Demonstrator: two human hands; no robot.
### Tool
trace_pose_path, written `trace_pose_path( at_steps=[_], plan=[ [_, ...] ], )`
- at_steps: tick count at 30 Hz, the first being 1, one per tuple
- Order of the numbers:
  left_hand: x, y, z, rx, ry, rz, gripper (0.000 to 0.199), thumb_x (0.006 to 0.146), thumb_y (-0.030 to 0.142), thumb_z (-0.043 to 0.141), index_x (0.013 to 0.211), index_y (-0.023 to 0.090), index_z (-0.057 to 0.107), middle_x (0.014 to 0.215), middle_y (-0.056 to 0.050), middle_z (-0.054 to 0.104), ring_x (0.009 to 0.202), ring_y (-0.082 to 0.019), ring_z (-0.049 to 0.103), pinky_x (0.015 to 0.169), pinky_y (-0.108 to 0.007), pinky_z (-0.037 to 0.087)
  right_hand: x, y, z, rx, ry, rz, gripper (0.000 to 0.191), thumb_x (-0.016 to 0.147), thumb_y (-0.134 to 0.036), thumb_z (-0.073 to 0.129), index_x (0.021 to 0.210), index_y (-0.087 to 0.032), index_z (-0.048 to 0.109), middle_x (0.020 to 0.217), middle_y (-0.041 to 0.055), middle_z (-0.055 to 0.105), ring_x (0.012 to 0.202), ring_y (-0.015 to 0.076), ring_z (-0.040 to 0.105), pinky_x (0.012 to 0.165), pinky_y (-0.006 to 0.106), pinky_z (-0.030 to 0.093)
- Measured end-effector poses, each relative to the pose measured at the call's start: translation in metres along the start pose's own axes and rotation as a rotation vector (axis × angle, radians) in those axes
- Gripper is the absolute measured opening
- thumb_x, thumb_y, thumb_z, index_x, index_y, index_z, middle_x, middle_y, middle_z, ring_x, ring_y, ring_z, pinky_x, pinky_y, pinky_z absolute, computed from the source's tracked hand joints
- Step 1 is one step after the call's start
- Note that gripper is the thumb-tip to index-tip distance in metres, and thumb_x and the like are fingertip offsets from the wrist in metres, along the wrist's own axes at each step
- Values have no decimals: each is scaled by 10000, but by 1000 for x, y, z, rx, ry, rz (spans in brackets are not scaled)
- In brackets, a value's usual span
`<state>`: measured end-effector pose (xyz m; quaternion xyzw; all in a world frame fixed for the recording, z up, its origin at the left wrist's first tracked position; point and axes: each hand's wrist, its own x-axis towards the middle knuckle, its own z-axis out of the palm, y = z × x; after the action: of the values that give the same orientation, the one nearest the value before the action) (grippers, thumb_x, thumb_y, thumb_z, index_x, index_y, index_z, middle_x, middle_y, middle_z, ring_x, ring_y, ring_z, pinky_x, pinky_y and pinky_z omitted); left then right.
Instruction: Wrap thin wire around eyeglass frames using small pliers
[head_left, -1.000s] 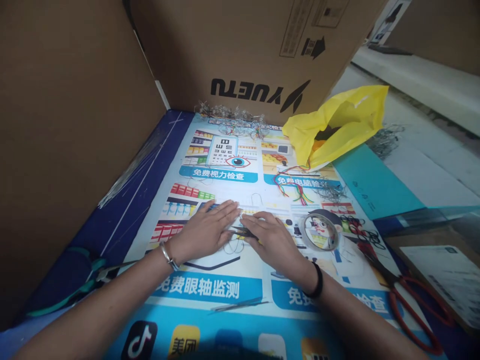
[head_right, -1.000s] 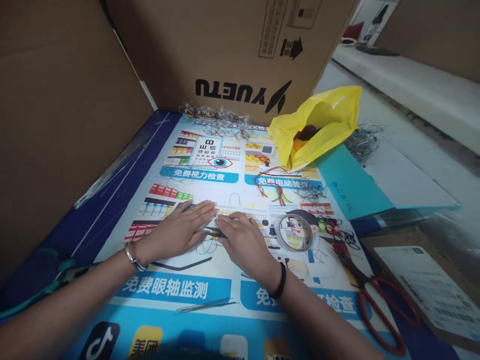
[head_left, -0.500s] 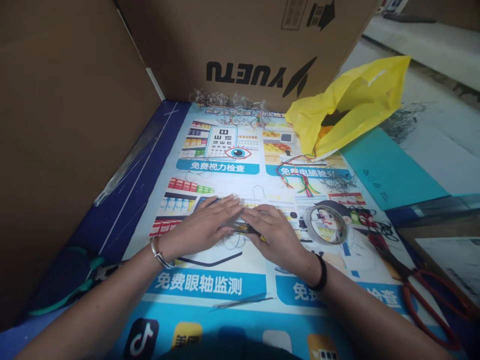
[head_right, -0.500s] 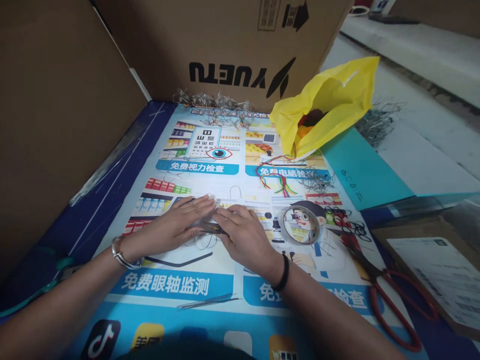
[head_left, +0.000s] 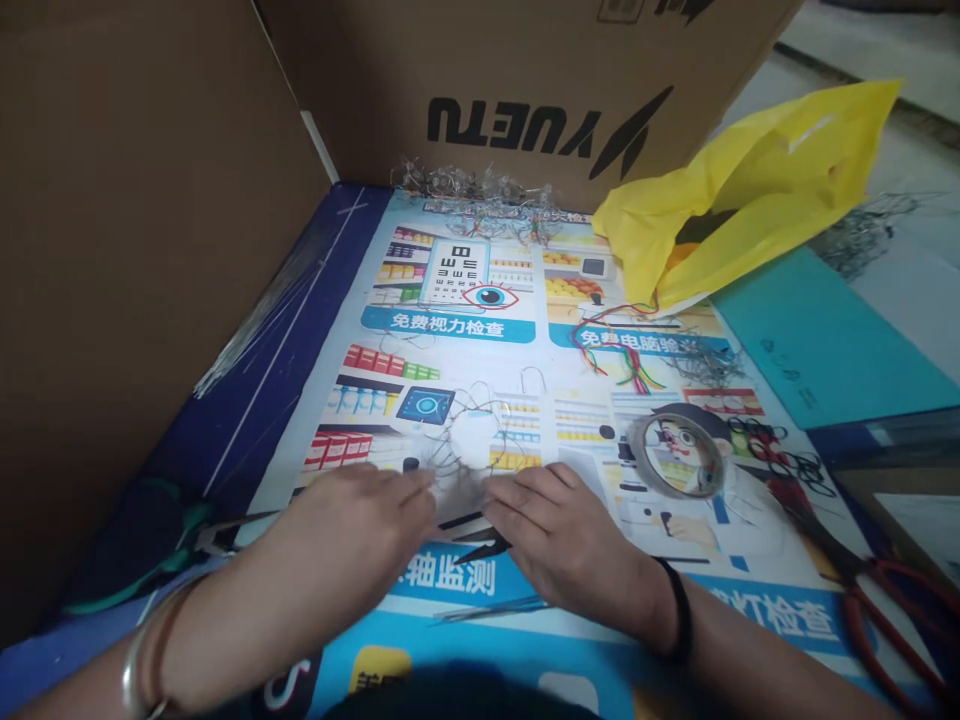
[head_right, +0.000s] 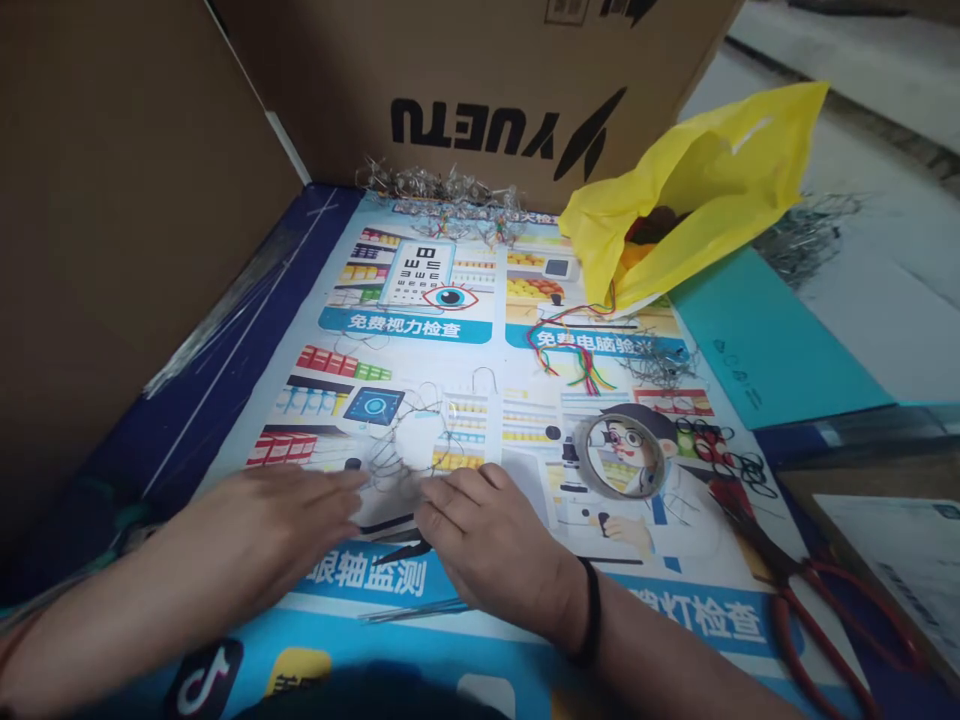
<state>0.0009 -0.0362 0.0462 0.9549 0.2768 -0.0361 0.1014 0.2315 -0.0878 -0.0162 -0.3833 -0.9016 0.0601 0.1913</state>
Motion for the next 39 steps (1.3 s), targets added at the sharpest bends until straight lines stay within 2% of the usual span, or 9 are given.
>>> trace_pose_path(
  at_steps=[2, 6, 11, 14, 18, 26, 34, 39],
  plan=[
    [-6, 11, -1, 42, -84, 24, 201, 819, 113, 472, 928, 175, 629, 1007, -88, 667, 701, -172, 625, 647, -302, 489, 0, -1, 1, 5, -22, 12, 221, 829, -183, 490, 1022, -166, 595, 1174, 75, 598, 925, 205, 486, 730, 358, 337],
    [-11, 21, -2, 153, -257, 97, 298, 704, 43, 485, 936, 169, 625, 1181, -145, 596, 692, -221, 633, 549, -325, 470, 1, -1, 2, 22, -37, 10, 207, 843, -183, 478, 1015, -163, 592, 1161, 61, 602, 923, 204, 482, 752, 359, 338],
    [-10, 21, -6, 170, -324, 150, 339, 674, 47, 477, 950, 175, 626, 1187, -138, 597, 708, -230, 633, 520, -311, 452, 1, -2, 3, 33, -31, 9, 202, 851, -183, 482, 1017, -158, 594, 1136, 64, 614, 929, 206, 484, 764, 359, 345],
    [-9, 21, -6, 159, -317, 150, 339, 657, 42, 473, 931, 171, 626, 1208, -137, 584, 680, -219, 624, 500, -306, 433, 2, -2, 3, 35, -31, 0, 214, 850, -174, 485, 1032, -158, 595, 1132, 67, 617, 938, 204, 491, 767, 356, 352],
    [-10, 21, -1, 159, -251, 128, 303, 669, 35, 449, 882, 170, 616, 1194, -146, 584, 632, -215, 602, 464, -318, 392, 1, -1, 4, 36, -23, 2, 233, 847, -170, 480, 1048, -169, 597, 1134, 72, 619, 948, 208, 493, 773, 360, 356],
    [-9, 17, 15, 150, -137, 75, 301, 685, 15, 433, 904, 179, 559, 1280, -136, 517, 749, -227, 613, 451, -304, 355, 1, -1, 5, 43, -11, 13, 223, 838, -167, 487, 1025, -178, 606, 1107, 69, 631, 952, 210, 496, 792, 364, 356],
    [-6, 17, 12, 222, -142, 59, 309, 734, 18, 389, 951, 168, 550, 1346, -146, 453, 741, -228, 624, 442, -310, 373, 1, -2, 6, 67, -4, 17, 221, 834, -179, 508, 1036, -166, 594, 1120, 53, 625, 963, 213, 485, 794, 367, 355],
    [-3, 17, 13, 228, -132, 59, 385, 725, 18, 396, 1050, 160, 545, 1328, -144, 475, 832, -240, 623, 501, -312, 426, 0, -2, 6, 69, -9, 29, 220, 842, -170, 488, 1028, -178, 604, 1119, 64, 625, 958, 207, 490, 798, 367, 357]
  ],
)
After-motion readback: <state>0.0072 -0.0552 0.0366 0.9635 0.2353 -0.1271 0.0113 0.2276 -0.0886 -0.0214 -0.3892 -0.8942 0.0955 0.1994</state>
